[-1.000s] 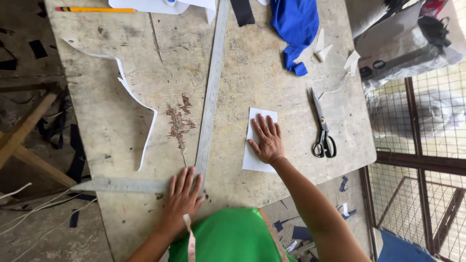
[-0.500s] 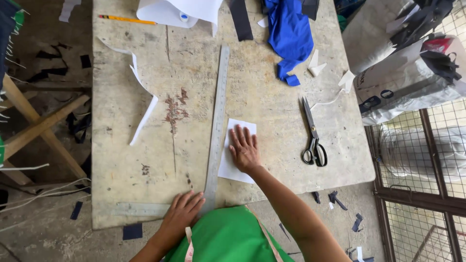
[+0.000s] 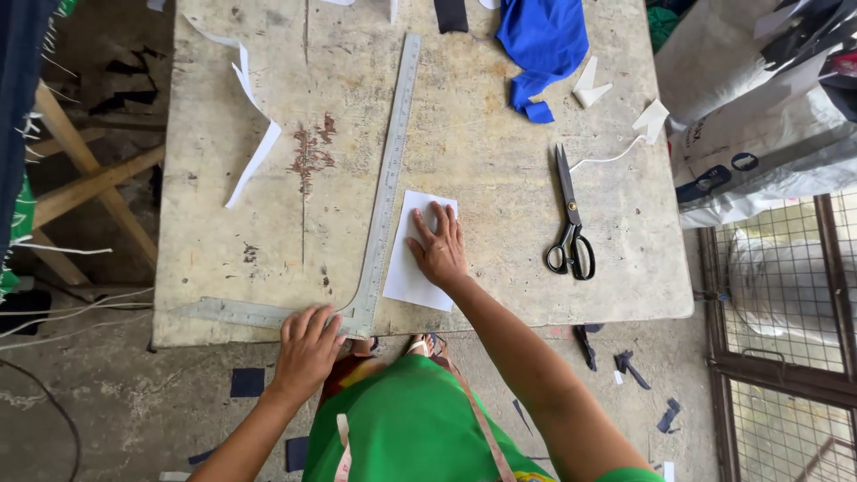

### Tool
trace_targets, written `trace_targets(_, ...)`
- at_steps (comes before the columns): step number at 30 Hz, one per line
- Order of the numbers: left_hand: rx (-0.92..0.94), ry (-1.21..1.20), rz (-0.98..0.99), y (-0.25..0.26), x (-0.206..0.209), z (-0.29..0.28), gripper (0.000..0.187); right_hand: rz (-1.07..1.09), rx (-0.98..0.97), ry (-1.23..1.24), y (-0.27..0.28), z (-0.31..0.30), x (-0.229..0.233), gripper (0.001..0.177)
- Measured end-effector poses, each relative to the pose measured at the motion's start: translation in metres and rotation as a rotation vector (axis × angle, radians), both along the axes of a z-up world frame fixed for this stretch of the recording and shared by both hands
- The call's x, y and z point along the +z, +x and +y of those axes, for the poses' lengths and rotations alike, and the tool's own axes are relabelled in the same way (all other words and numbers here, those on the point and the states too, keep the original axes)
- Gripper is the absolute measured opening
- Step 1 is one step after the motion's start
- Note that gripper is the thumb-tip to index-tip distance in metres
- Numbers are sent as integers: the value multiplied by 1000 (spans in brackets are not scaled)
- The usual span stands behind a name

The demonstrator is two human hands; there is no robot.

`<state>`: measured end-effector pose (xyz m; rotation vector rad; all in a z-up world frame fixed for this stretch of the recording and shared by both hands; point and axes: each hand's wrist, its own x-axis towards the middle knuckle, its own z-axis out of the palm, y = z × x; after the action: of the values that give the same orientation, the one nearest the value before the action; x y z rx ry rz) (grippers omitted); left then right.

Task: The person uses a ruler and pencil to draw straight lines on a sheet of white paper. They then use scissors to cut the paper along the drawn lines, creating separate strips. The person handles the paper and tools on a cluttered workbench.

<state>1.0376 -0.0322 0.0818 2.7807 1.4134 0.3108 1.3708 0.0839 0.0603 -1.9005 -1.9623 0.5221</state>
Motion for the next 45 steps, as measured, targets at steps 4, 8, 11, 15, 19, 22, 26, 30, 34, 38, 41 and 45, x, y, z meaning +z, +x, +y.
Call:
trace_targets(4, -42, -37, 125, -3, -7, 3, 87, 57, -7, 30, 0, 1, -3, 68)
trace_targets(8, 41, -50, 138, 3, -22, -1, 77, -28, -52, -102, 6, -2, -13, 56)
trace_targets(11, 40, -35, 101, 3, -15, -7, 72, -100, 2, -54, 12, -6, -11, 52)
trace_targets(15, -5, -561, 115, 12, 22, -24, 76, -25, 44, 9, 13, -7, -12, 56)
trace_targets(19, -241, -629, 31, 27, 23, -38, 85, -34, 84, 161, 14, -2, -10, 50)
trace_targets(22, -282, -648, 49, 31, 10, -38, 84, -21, 74, 65, 14, 8, -9, 56)
trace_targets(26, -194, -846, 44, 36, 26, -29, 87, -43, 61, 51, 14, 13, -9, 61)
trace_targets(30, -178, -884, 42, 25, 24, -12, 89, -154, 109, -104, 9, 28, 2, 73)
trace_targets(34, -261, -758, 13, 20, 25, 10, 93, -134, 127, -123, 2, 52, 8, 76)
trace_targets(38, -260, -725, 68, 19, 48, 43, 92, -108, 61, -152, -3, 75, 11, 75)
trace_targets(41, -322, -653, 97, 1, 37, 70, 92, -93, 38, -187, -7, 97, 18, 77)
trace_targets(45, -305, -706, 252, 15, 129, 130, 71, -263, -10, -221, -14, 120, 11, 76)
